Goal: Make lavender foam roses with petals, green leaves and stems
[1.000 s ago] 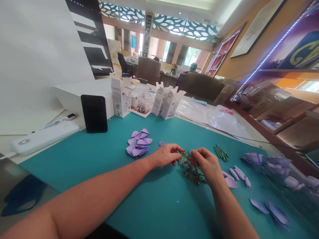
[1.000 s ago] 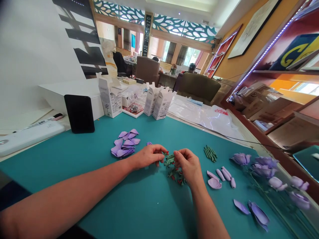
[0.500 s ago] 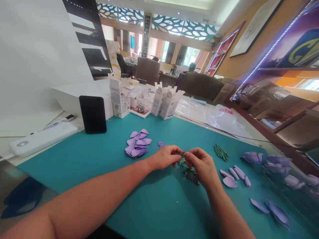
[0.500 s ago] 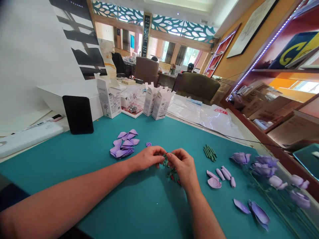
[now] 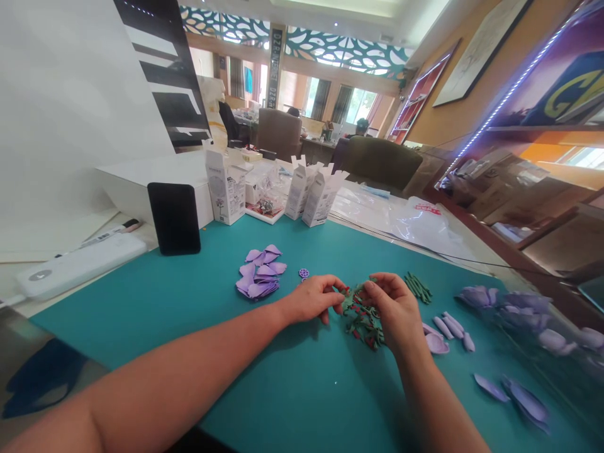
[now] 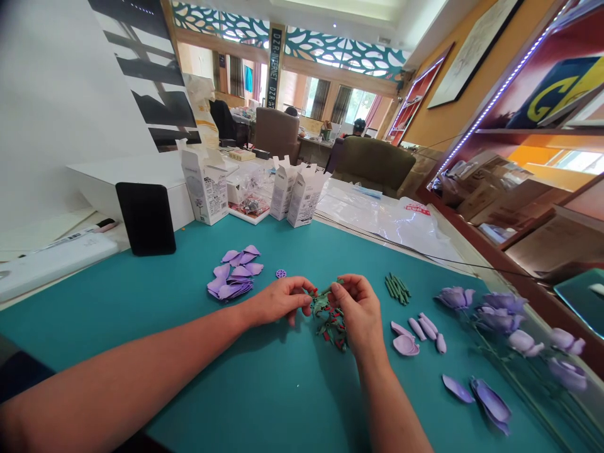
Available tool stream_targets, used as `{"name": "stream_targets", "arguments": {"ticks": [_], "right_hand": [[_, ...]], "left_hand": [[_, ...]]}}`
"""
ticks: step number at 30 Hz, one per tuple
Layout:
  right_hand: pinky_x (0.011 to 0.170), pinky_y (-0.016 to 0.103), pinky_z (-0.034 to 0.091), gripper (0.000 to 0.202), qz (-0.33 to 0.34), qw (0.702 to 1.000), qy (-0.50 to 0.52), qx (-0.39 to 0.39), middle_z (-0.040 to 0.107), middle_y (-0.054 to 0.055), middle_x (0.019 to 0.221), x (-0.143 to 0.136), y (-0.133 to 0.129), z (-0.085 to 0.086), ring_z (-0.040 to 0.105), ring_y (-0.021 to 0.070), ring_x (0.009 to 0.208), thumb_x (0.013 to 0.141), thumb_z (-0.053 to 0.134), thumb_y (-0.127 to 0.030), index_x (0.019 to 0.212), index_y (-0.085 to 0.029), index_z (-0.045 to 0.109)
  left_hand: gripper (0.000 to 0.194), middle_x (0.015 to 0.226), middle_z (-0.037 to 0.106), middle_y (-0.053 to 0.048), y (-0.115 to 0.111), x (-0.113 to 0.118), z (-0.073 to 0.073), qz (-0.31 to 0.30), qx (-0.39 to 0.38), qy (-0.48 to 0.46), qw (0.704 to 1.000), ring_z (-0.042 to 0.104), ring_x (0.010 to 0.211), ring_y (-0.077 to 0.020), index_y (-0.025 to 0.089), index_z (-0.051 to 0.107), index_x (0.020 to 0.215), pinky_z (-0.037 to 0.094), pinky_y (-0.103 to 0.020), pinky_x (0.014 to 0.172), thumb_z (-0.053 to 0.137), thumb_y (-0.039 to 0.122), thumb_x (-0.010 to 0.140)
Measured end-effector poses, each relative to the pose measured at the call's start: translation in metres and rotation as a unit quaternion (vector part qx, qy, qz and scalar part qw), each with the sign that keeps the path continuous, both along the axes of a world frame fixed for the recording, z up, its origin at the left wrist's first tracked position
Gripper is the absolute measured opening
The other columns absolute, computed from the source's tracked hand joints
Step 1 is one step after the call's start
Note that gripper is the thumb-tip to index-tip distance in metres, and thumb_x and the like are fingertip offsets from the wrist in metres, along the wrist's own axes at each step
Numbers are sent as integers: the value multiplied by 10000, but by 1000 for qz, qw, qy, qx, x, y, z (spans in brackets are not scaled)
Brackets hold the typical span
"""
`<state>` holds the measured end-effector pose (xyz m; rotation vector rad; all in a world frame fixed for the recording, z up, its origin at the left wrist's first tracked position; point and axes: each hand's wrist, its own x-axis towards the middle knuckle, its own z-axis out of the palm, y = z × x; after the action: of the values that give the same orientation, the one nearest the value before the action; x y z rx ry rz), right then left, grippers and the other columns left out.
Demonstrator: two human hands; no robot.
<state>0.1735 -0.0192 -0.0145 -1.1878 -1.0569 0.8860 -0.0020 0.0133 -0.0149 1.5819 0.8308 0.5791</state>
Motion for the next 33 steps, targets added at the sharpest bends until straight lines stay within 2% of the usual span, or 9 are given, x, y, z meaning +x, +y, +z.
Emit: {"name": "stream_targets", "arguments": {"ticks": [13,20,33], "right_hand": [[520,228,471,310,2,999,-39,-2,639,-28,576,-2,1,-2,586,116,532,610,786,-375,758,-185,591],[533,247,478,280,8,998,-56,-16,635,-15,586,-2,0,-3,596,134,558,623,777,-374,712,-188,588],[495,231,461,296,29,998,-61,-4,597,-18,555,-10,-3,-3,553,114,506,616,763,-393,668,-180,564]], "left_hand": [[274,743,628,3,0,2,-3,-8,22,9,1000,494,469,-81,148,579,994,413,-211,478,510,269,758],[231,728,629,11,-1,1,-2,20,53,46,997,488,451,-81,160,609,933,417,-220,510,508,266,754],[180,746,644,23,-4,1,1,27,74,66,995,502,472,-80,175,598,853,407,-203,499,493,264,737]]}}
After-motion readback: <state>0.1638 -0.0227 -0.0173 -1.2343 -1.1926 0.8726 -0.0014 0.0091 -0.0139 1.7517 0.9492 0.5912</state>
